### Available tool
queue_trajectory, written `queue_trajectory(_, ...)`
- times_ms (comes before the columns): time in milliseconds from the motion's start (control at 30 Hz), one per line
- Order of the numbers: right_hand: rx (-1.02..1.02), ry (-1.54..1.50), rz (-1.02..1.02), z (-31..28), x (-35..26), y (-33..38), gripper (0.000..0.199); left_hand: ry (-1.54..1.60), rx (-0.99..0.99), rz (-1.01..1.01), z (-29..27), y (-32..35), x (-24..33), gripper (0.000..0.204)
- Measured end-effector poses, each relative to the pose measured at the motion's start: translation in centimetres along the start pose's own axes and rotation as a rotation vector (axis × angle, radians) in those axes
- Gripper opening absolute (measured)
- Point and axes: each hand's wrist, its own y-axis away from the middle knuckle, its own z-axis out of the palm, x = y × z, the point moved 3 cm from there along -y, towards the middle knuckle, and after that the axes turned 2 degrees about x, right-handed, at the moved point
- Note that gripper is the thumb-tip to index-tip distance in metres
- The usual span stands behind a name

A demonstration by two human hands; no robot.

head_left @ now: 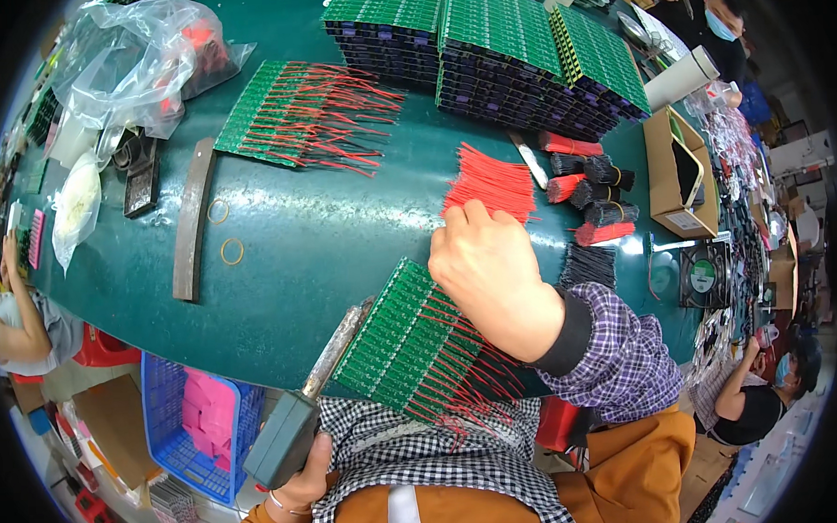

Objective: The person positions wires onto a circuit board panel by hand, solders them using a soldering iron, and turns the circuit board panel over.

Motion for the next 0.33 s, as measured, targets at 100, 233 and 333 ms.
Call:
queue_trajectory(100,-0.002,0.037,-0.008,0.3,-0.4,0.3,0.009,0.110,0.029,-0.034,0.1,-0.1,0.0,0.033)
queue_trajectory(233,0.041,-0.033,0.049,1.1,0.1,1.1,0.015,0.106,0.013,-0.054,0.1,0.0,-0.2,0.032)
queue_trajectory(333,0.148,-0.201,0.072,-0.8,0.4,2.0,0.017,0.010,-0.046,0.028,-0.1,0.5,-0.6,0.039)
